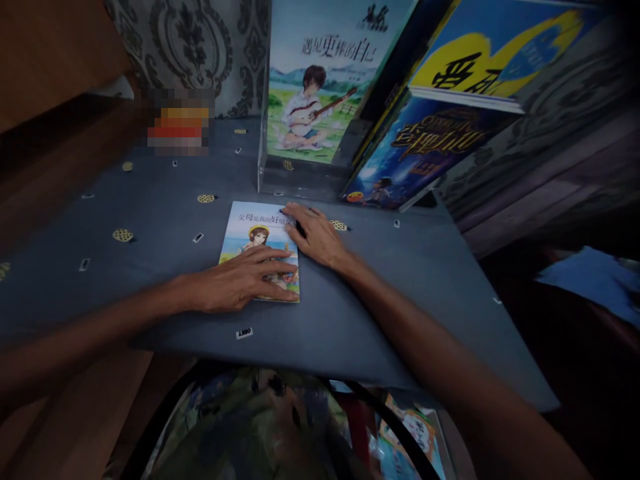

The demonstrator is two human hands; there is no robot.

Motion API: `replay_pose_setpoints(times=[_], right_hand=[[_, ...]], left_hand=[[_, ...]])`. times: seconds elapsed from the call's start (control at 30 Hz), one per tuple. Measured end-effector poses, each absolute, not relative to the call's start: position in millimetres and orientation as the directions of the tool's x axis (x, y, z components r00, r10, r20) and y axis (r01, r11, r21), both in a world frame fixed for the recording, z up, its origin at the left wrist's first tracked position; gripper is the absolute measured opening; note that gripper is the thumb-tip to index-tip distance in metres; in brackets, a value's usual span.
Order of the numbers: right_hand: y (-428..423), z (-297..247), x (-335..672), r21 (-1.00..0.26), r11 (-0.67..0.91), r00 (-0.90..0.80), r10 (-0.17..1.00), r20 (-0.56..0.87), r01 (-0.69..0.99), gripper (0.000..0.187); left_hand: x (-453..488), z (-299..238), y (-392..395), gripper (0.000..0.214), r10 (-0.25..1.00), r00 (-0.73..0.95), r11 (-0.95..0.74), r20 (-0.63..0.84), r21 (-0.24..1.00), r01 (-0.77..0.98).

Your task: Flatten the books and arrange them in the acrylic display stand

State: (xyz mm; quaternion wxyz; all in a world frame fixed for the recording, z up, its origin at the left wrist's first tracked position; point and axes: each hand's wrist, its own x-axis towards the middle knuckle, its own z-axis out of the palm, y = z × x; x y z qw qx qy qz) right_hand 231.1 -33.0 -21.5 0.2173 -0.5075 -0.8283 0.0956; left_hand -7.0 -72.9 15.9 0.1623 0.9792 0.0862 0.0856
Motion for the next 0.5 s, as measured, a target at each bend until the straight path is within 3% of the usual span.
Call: replay_pose_setpoints(times=[0.17,0.3,0.5], right_hand=[[-34.7,-20.7,229.8,-0.365,0.464,-0.391,0.884,0.257,0.807,0.045],[-36.4,-19.3,229.2,-0.364,0.460,-0.392,0.886,0.249,0.810,0.045],[-34.9,-22.5,231.2,-0.368,0.473,-0.400,0.879,0.259,0.801,0.045]], left_hand=[[-8.1,14.5,-75.6,0.069,0.200,0.968,-0.928,0.153,0.346,0.137],[-11.2,10.6,-73.2,0.061,0.233,0.954,-0.906,0.186,0.398,0.143],[-21.0,36.8,-103.3,0.039,0.404,0.875,-0.777,0.266,0.605,0.175]])
